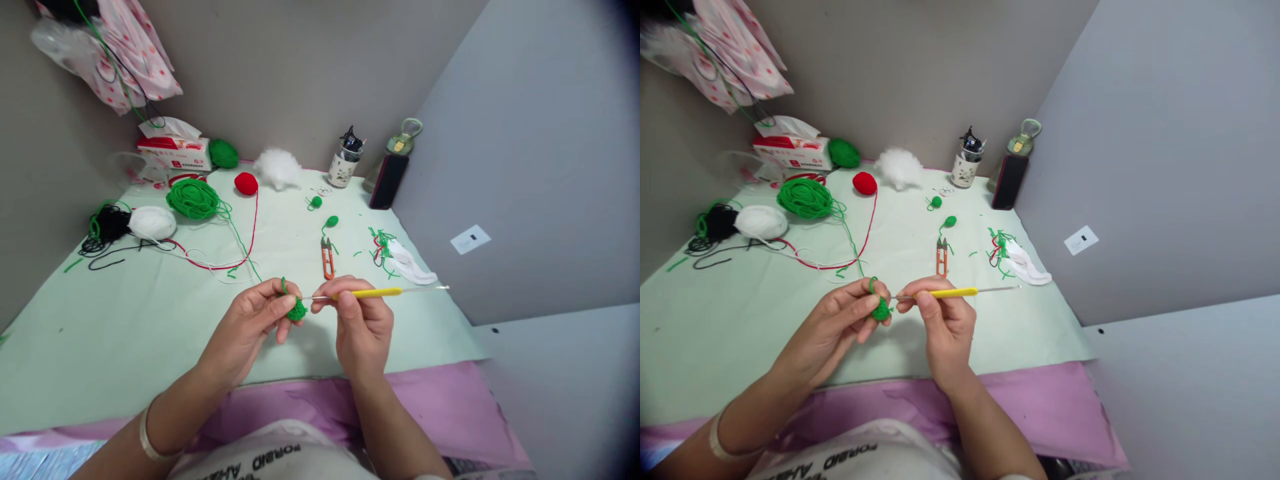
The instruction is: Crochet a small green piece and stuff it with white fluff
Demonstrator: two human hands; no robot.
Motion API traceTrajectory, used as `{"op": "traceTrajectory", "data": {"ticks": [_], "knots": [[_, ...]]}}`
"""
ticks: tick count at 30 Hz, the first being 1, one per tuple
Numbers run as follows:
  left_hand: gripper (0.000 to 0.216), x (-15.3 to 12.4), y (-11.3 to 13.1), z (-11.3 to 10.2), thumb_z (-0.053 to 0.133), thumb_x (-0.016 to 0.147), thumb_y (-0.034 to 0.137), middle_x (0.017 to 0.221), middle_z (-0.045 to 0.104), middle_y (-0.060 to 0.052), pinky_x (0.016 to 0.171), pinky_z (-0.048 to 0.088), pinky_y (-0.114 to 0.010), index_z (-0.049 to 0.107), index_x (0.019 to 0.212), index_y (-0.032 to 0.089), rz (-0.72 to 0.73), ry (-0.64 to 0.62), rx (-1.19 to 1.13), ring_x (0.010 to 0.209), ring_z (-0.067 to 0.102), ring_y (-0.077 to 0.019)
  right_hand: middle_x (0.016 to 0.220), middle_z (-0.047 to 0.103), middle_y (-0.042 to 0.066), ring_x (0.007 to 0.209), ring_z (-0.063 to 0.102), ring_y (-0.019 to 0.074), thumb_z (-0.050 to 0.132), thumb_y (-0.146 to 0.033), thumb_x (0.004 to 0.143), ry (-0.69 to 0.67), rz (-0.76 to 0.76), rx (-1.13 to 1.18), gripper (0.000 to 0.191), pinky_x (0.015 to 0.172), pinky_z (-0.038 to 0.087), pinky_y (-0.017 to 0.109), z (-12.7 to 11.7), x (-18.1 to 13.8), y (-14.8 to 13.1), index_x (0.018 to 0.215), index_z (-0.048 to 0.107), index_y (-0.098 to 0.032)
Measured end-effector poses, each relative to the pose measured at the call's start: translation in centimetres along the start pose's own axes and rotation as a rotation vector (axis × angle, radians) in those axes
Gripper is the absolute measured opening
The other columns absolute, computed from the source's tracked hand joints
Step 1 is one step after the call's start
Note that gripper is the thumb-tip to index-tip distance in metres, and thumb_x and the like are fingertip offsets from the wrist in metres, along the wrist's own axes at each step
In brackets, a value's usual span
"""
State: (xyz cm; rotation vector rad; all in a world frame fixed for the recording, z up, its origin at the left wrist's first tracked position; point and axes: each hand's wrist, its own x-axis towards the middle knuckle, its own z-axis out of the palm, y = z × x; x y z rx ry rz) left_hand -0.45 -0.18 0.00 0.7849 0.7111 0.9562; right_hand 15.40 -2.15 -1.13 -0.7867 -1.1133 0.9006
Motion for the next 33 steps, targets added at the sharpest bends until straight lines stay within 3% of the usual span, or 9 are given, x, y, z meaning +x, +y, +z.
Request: {"op": "traceTrajectory", "data": {"ticks": [6,12,23,28,33], "knots": [[0.016,-0.1,-0.4,0.3,0.08,0.087,0.032,0.071,0.069,0.003,0.073,0.047,-0.019,0.074,0.084,0.017,0.012,-0.063,-0.063,0.059,0.057,-0.0056,0.075,0.07,0.0,0.063,0.066,0.011,0.069,-0.036,0.095,0.029,0.265,0.309,0.019,0.059,0.059,0.023,0.5,0.3,0.1,0.087,0.076,-0.021],[0.014,-0.1,-0.6,1.0,0.082,0.086,0.028,0.076,0.076,0.0,0.068,0.049,-0.019,0.073,0.089,0.017,0.07,-0.027,-0.124,0.056,0.059,-0.0059,0.072,0.068,-0.001,0.058,0.061,0.0086,0.076,-0.039,0.09,0.056,0.443,0.472,0.021,0.052,0.055,0.019,1.2,0.3,0.3,0.083,0.074,-0.02],[0.009,-0.5,-1.9,1.3,0.081,0.087,0.026,0.07,0.074,0.002,0.064,0.053,-0.022,0.076,0.094,0.021,0.289,0.143,-0.034,0.054,0.061,-0.0082,0.07,0.066,-0.003,0.056,0.06,0.0103,0.078,-0.042,0.087,0.074,0.507,0.53,0.024,0.058,0.059,0.025,2.3,-0.2,0.1,0.08,0.071,-0.021],[0.008,-0.7,-1.8,1.4,0.079,0.088,0.025,0.058,0.067,0.005,0.07,0.055,-0.024,0.079,0.096,0.024,0.309,0.209,0.034,0.058,0.062,-0.0106,0.071,0.066,-0.003,0.058,0.059,0.0115,0.074,-0.044,0.09,0.057,0.468,0.507,0.023,0.061,0.06,0.029,2.5,-0.3,0.2,0.084,0.07,-0.023],[0.011,-0.7,-1.7,1.6,0.083,0.082,0.023,0.072,0.074,0.002,0.063,0.054,-0.025,0.078,0.092,0.023,0.274,0.218,0.029,0.054,0.059,-0.0098,0.072,0.065,-0.003,0.057,0.055,0.012,0.073,-0.048,0.089,0.066,0.436,0.428,0.025,0.061,0.058,0.029,2.5,-0.3,0.3,0.086,0.068,-0.024]]}}
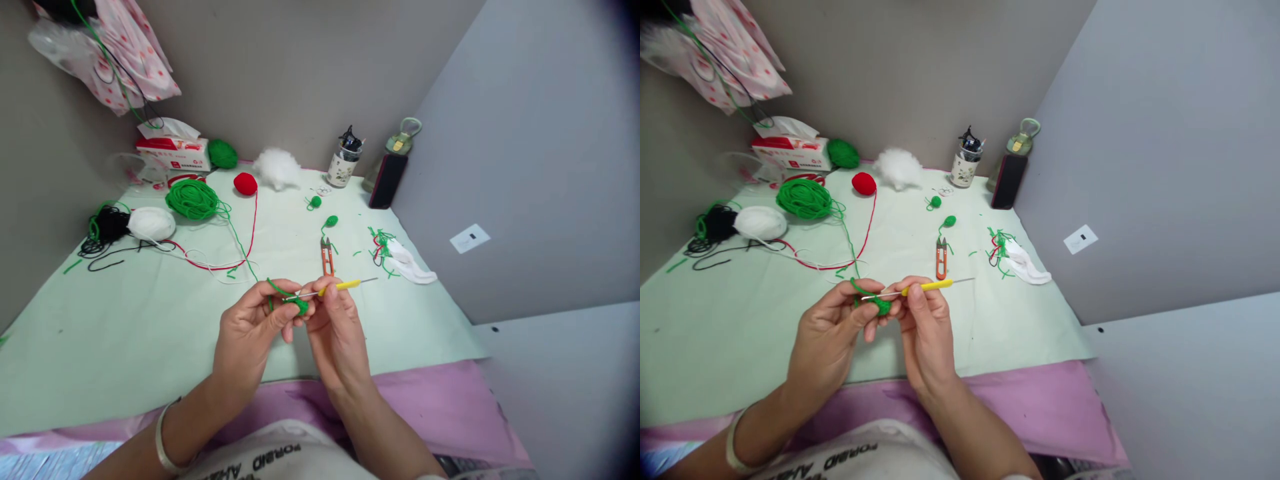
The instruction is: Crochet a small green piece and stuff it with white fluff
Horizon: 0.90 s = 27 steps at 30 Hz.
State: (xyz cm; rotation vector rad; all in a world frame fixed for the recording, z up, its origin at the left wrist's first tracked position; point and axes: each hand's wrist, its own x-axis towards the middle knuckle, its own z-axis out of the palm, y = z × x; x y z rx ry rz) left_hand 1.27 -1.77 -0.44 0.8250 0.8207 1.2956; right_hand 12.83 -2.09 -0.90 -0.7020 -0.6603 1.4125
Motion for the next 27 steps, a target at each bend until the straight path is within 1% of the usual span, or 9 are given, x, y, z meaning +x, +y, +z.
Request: {"op": "traceTrajectory", "data": {"ticks": [3,6,8,13,15,18,20,23,27], "knots": [[0.015,0.1,0.1,-0.1,0.084,0.081,0.021,0.071,0.072,0.003,0.062,0.053,-0.023,0.079,0.095,0.023,-0.042,-0.028,-0.014,0.056,0.06,-0.009,0.072,0.065,-0.003,0.057,0.055,0.0116,0.074,-0.047,0.089,0.038,-0.052,-0.029,0.023,0.059,0.057,0.028,-0.1,0.1,0.0,0.087,0.07,-0.024],[0.015,0.3,0.4,-0.2,0.085,0.081,0.021,0.066,0.069,0.004,0.061,0.05,-0.019,0.079,0.095,0.022,-0.115,-0.059,-0.035,0.057,0.059,-0.0076,0.081,0.071,-0.001,0.063,0.059,0.0112,0.075,-0.043,0.089,0.104,-0.174,-0.103,0.019,0.062,0.056,0.026,-0.5,0.3,-0.1,0.087,0.074,-0.025],[0.015,0.4,0.7,-0.2,0.085,0.08,0.023,0.064,0.067,0.005,0.061,0.048,-0.018,0.08,0.093,0.021,-0.164,-0.074,-0.06,0.056,0.058,-0.0068,0.085,0.074,0.0,0.066,0.061,0.0112,0.073,-0.041,0.091,0.128,-0.266,-0.195,0.017,0.066,0.055,0.027,-0.8,0.3,-0.1,0.087,0.075,-0.024],[0.015,0.6,1.1,-0.3,0.087,0.079,0.028,0.055,0.061,0.006,0.065,0.048,-0.018,0.078,0.089,0.019,-0.267,-0.071,-0.109,0.058,0.056,-0.0075,0.091,0.076,0.003,0.071,0.064,0.0138,0.064,-0.035,0.098,0.128,-0.403,-0.425,0.018,0.071,0.054,0.031,-1.5,0.2,-0.5,0.093,0.076,-0.024],[0.016,0.6,1.2,-0.5,0.086,0.08,0.029,0.052,0.058,0.007,0.067,0.049,-0.019,0.078,0.089,0.02,-0.282,-0.058,-0.115,0.058,0.056,-0.008,0.091,0.075,0.003,0.072,0.065,0.0151,0.063,-0.034,0.099,0.142,-0.464,-0.472,0.017,0.07,0.053,0.032,-1.6,0.2,-0.8,0.094,0.077,-0.024],[0.017,0.8,1.2,-0.7,0.086,0.08,0.028,0.053,0.058,0.006,0.067,0.049,-0.02,0.077,0.09,0.02,-0.281,-0.049,-0.115,0.057,0.055,-0.0084,0.089,0.074,0.003,0.075,0.064,0.0157,0.062,-0.03,0.1,0.146,-0.566,-0.499,0.016,0.069,0.051,0.032,-1.5,0.0,-1.2,0.096,0.077,-0.026],[0.017,0.9,1.2,-0.8,0.086,0.08,0.028,0.054,0.059,0.006,0.067,0.049,-0.021,0.077,0.091,0.019,-0.281,-0.048,-0.104,0.06,0.057,-0.0099,0.087,0.074,0.002,0.075,0.063,0.016,0.061,-0.028,0.1,0.113,-0.596,-0.513,0.017,0.067,0.05,0.032,-1.4,-0.1,-1.3,0.096,0.077,-0.027],[0.018,1.0,1.3,-0.7,0.086,0.079,0.029,0.053,0.058,0.005,0.068,0.049,-0.022,0.076,0.091,0.019,-0.283,-0.043,-0.091,0.061,0.059,-0.0116,0.084,0.073,0.002,0.073,0.063,0.0168,0.06,-0.026,0.101,0.058,-0.599,-0.555,0.018,0.066,0.05,0.033,-1.3,-0.2,-1.3,0.095,0.077,-0.027],[0.017,0.9,1.2,-0.8,0.085,0.08,0.029,0.053,0.057,0.006,0.069,0.05,-0.023,0.076,0.09,0.019,-0.283,-0.047,-0.086,0.061,0.059,-0.0114,0.085,0.074,0.001,0.074,0.063,0.016,0.059,-0.024,0.101,0.039,-0.616,-0.58,0.018,0.066,0.051,0.032,-1.2,-0.3,-1.3,0.097,0.077,-0.028]]}}
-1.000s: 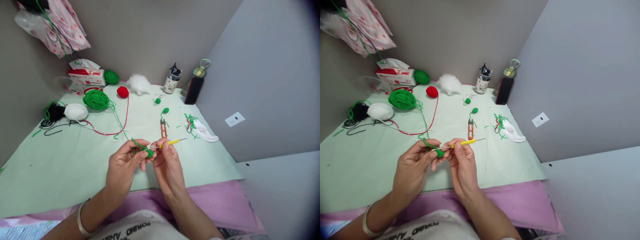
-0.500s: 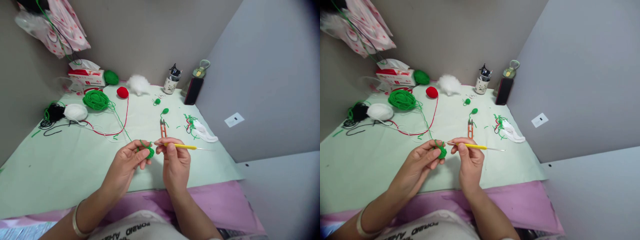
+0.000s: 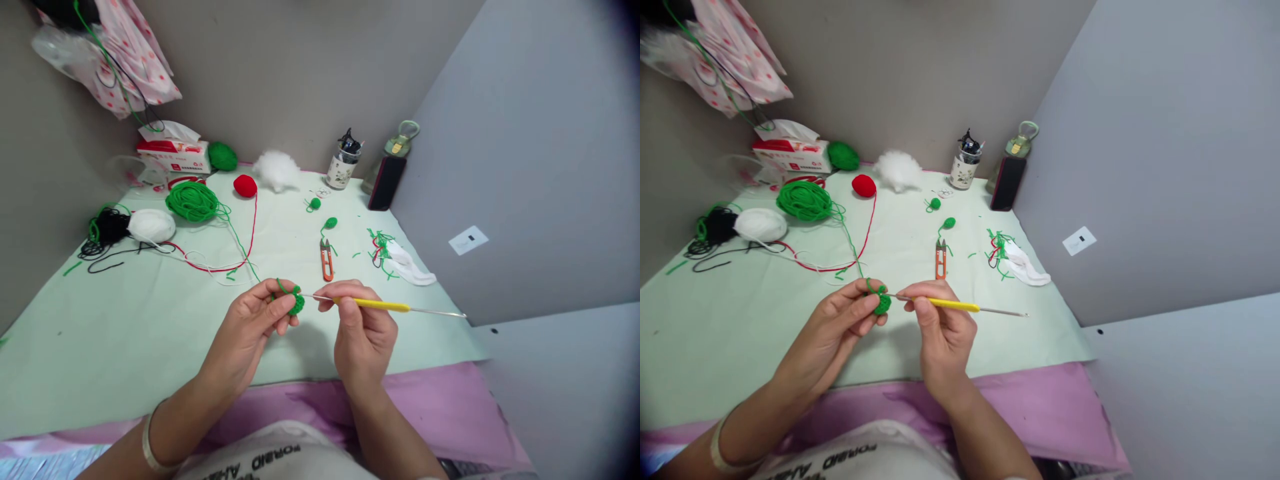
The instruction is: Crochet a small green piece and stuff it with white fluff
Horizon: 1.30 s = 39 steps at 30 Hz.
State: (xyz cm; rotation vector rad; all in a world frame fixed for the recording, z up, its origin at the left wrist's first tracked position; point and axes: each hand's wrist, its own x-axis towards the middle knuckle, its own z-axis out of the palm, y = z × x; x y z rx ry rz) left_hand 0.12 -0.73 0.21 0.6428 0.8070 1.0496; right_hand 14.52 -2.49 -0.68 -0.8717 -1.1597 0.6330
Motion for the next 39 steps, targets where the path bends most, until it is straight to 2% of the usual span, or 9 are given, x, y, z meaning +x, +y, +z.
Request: {"op": "traceTrajectory", "data": {"ticks": [7,12,19,23,26,31,34,36,39], "knots": [[0.013,-0.1,0.0,0.1,0.084,0.081,0.027,0.053,0.057,0.006,0.068,0.047,-0.021,0.076,0.089,0.02,0.029,0.001,0.038,0.061,0.057,-0.0103,0.088,0.074,0.001,0.076,0.064,0.0167,0.057,-0.019,0.101,-0.023,-0.025,-0.11,0.021,0.069,0.052,0.034,-0.1,0.0,-0.2,0.099,0.077,-0.028],[0.015,0.0,-0.1,0.5,0.085,0.079,0.026,0.059,0.058,0.006,0.067,0.048,-0.022,0.075,0.088,0.019,0.089,0.019,0.079,0.059,0.055,-0.0091,0.097,0.077,0.004,0.089,0.068,0.0199,0.058,-0.01,0.097,-0.114,-0.189,-0.235,0.029,0.076,0.054,0.037,-0.5,-0.5,-0.1,0.112,0.075,-0.029],[0.068,0.1,0.6,0.0,0.087,0.074,0.02,0.075,0.062,0.006,0.035,0.027,-0.016,0.066,0.138,0.028,0.045,-0.046,0.194,0.051,0.056,-0.0071,0.089,0.075,0.004,0.084,0.069,0.0202,0.061,-0.02,0.098,-0.199,-0.008,-0.031,0.019,0.071,0.056,0.035,-0.7,0.1,0.3,0.102,0.078,-0.028],[0.084,-0.2,0.3,0.0,0.088,0.071,0.014,0.076,0.064,0.006,0.039,0.033,-0.014,0.057,0.148,0.029,0.106,0.019,0.206,0.056,0.056,-0.0078,0.101,0.075,0.006,0.09,0.07,0.0212,0.066,-0.014,0.093,-0.245,-0.229,-0.357,0.033,0.077,0.058,0.038,-0.8,-0.6,1.1,0.118,0.076,-0.034],[0.065,-0.2,0.0,0.1,0.084,0.081,0.02,0.064,0.056,0.009,0.049,0.043,-0.014,0.063,0.142,0.026,0.039,-0.024,0.057,0.045,0.04,-0.0031,0.11,0.075,0.007,0.097,0.07,0.0232,0.067,-0.015,0.092,-0.206,-0.385,-0.472,0.041,0.08,0.059,0.04,-0.8,-1.0,1.8,0.124,0.073,-0.04],[0.039,0.3,0.4,-0.1,0.082,0.084,0.019,0.071,0.054,0.008,0.052,0.044,-0.014,0.076,0.122,0.019,-0.081,-0.076,-0.139,0.043,0.02,0.001,0.087,0.073,0.003,0.076,0.066,0.0172,0.059,-0.018,0.099,-0.086,-0.047,-0.115,0.021,0.07,0.055,0.034,-0.8,0.4,1.4,0.101,0.078,-0.029],[0.043,0.3,0.1,0.1,0.084,0.082,0.019,0.085,0.061,0.004,0.058,0.047,-0.013,0.076,0.124,0.024,0.049,-0.024,-0.061,0.051,0.04,0.0,0.084,0.071,0.002,0.071,0.064,0.0152,0.058,-0.021,0.1,-0.124,0.075,-0.006,0.019,0.066,0.054,0.032,-0.4,0.8,1.1,0.096,0.077,-0.026],[0.05,0.2,-0.2,0.3,0.085,0.081,0.02,0.086,0.064,0.003,0.065,0.049,-0.013,0.074,0.129,0.029,0.114,0.01,-0.015,0.066,0.055,-0.005,0.092,0.073,0.004,0.081,0.067,0.017,0.062,-0.015,0.097,-0.158,-0.084,-0.152,0.02,0.072,0.055,0.034,-0.1,0.5,1.3,0.102,0.078,-0.028],[0.045,0.2,-0.4,0.4,0.084,0.084,0.025,0.065,0.052,0.007,0.064,0.049,-0.015,0.075,0.128,0.023,-0.013,-0.054,-0.082,0.056,0.044,-0.0042,0.101,0.074,0.006,0.092,0.069,0.0191,0.065,-0.009,0.093,-0.094,-0.349,-0.342,0.03,0.077,0.056,0.035,0.0,0.1,1.6,0.109,0.078,-0.03]]}}
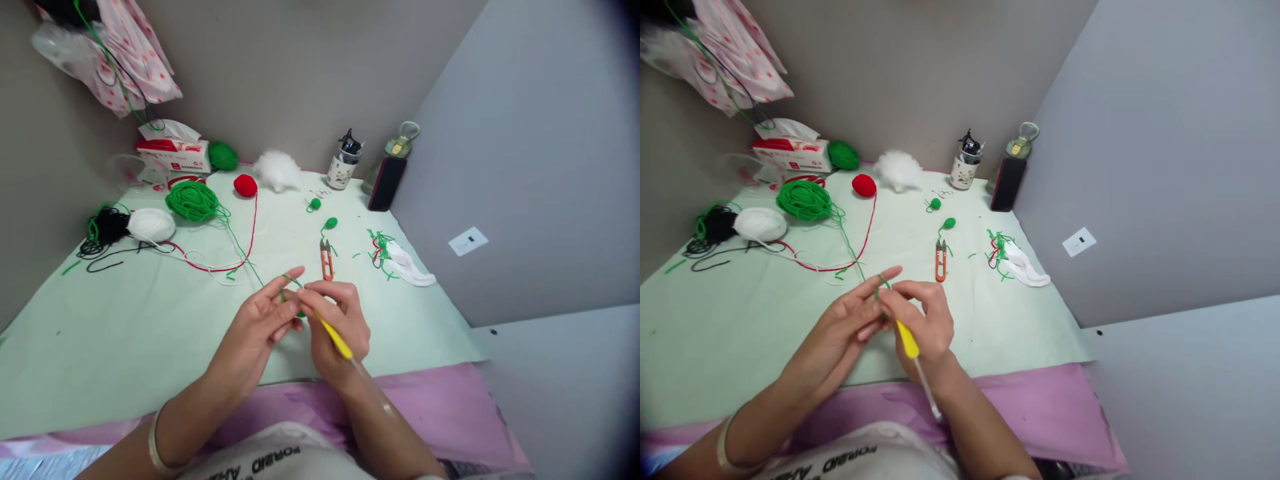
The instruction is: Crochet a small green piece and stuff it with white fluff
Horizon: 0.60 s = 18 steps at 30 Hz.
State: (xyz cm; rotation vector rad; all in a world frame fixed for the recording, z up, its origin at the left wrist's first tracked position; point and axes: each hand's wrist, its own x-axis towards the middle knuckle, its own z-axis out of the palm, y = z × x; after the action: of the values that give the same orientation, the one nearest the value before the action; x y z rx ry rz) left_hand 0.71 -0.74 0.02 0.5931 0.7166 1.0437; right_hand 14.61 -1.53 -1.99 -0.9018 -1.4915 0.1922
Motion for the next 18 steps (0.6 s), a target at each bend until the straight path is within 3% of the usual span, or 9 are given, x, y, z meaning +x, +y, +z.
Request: {"op": "traceTrajectory", "data": {"ticks": [3,5,7,10,18], "knots": [[0.035,0.26,0.34,-0.37,0.081,0.086,0.027,0.059,0.04,0.01,0.06,0.048,-0.016,0.079,0.12,0.016,-0.085,-0.038,-0.06,0.048,0.025,-0.0017,0.091,0.074,0.004,0.08,0.067,0.0167,0.061,-0.015,0.098,0.064,0.212,0.181,0.021,0.071,0.054,0.033,-0.35,0.23,0.23,0.101,0.078,-0.027],[0.035,0.35,0.48,-0.56,0.082,0.084,0.025,0.068,0.05,0.007,0.063,0.048,-0.017,0.079,0.119,0.019,-0.016,-0.009,-0.008,0.05,0.032,-0.0012,0.086,0.073,0.002,0.07,0.063,0.0142,0.06,-0.022,0.1,0.042,0.404,0.387,0.018,0.066,0.053,0.03,-0.56,0.55,0.33,0.096,0.078,-0.026],[0.038,0.31,0.37,-0.57,0.084,0.082,0.025,0.08,0.06,0.004,0.065,0.048,-0.017,0.079,0.12,0.025,0.054,0.021,0.094,0.06,0.047,-0.0038,0.086,0.073,0.002,0.07,0.063,0.0137,0.064,-0.027,0.098,-0.011,0.495,0.496,0.015,0.066,0.053,0.029,-0.54,0.71,0.34,0.093,0.078,-0.026],[0.042,0.12,-0.03,-0.46,0.085,0.081,0.028,0.087,0.063,0.002,0.069,0.048,-0.018,0.077,0.122,0.031,0.095,0.038,0.188,0.077,0.057,-0.0096,0.089,0.075,0.002,0.08,0.067,0.015,0.068,-0.028,0.096,-0.054,0.512,0.471,0.012,0.072,0.055,0.028,-0.22,0.58,0.24,0.093,0.079,-0.025],[0.039,0.03,-0.15,-0.69,0.083,0.084,0.032,0.084,0.065,0.001,0.066,0.043,-0.019,0.077,0.122,0.029,0.062,0.034,0.207,0.068,0.053,-0.0079,0.091,0.074,0.002,0.081,0.067,0.0155,0.07,-0.027,0.094,-0.084,0.484,0.506,0.01,0.068,0.055,0.028,-0.07,0.66,-0.19,0.096,0.081,-0.028]]}}
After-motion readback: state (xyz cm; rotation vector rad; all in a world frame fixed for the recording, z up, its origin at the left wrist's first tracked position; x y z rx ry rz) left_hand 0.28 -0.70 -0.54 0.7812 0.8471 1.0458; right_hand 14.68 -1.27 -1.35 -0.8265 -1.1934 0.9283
